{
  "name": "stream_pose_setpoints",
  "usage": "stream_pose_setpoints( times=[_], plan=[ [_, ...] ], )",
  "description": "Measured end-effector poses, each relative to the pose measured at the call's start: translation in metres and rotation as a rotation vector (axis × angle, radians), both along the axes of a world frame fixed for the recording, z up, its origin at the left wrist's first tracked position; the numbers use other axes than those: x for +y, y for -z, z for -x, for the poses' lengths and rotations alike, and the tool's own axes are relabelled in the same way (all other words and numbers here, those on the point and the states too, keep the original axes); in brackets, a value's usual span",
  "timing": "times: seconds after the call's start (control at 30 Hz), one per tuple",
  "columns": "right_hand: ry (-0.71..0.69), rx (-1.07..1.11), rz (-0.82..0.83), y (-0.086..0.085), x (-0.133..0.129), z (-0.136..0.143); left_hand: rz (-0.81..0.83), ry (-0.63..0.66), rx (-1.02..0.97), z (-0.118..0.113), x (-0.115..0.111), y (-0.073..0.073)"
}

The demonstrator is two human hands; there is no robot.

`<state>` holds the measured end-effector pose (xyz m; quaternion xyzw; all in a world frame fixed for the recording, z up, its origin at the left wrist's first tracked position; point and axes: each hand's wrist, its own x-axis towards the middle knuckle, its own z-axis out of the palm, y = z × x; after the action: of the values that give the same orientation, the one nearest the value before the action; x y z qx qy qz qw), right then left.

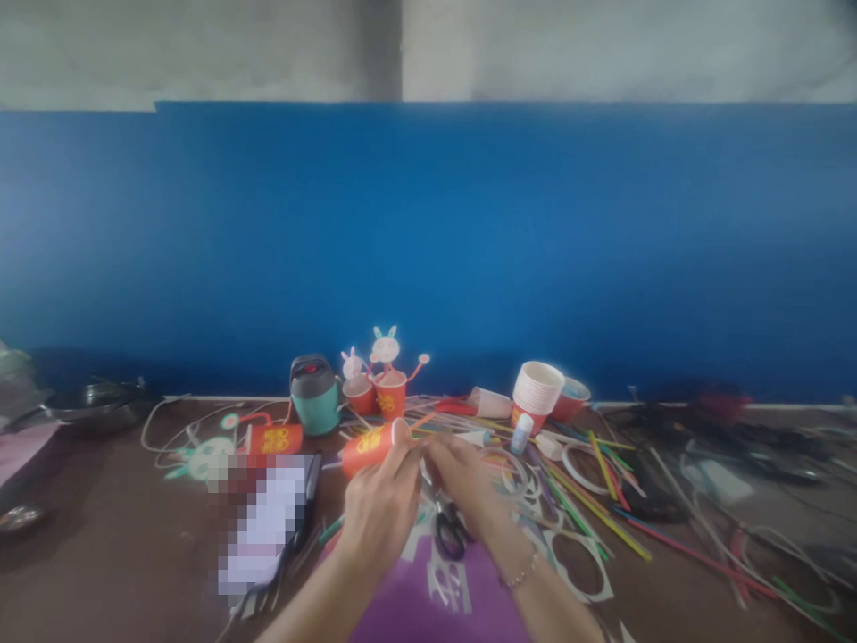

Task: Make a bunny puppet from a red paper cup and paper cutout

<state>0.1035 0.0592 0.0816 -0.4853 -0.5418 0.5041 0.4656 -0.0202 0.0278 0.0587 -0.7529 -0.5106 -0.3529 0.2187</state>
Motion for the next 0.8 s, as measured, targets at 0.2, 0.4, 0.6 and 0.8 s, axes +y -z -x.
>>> stream_pose_setpoints(
  times=[0.2, 0.4, 0.6, 0.8],
  plan=[
    [-0.049, -0.024, -0.032, 0.0035, 0.0026, -0.0017, 0.004, -0.003, -0.033, 0.0016, 0.0001, -0.0011],
    [-0.047, -0.008, -0.041, 0.0027, 0.0015, -0.001, -0.01, 0.003, -0.043, 0.0037, 0.0022, -0.0006],
    [0.013, 0.047, -0.009, 0.0014, -0.0009, 0.0023, -0.027, 0.006, 0.0, -0.0002, 0.0004, -0.0007],
    [0.023, -0.026, -0.055, 0.0057, -0.0005, 0.0022, 0.01, 0.023, -0.005, -0.0001, 0.0012, 0.0017]
  ],
)
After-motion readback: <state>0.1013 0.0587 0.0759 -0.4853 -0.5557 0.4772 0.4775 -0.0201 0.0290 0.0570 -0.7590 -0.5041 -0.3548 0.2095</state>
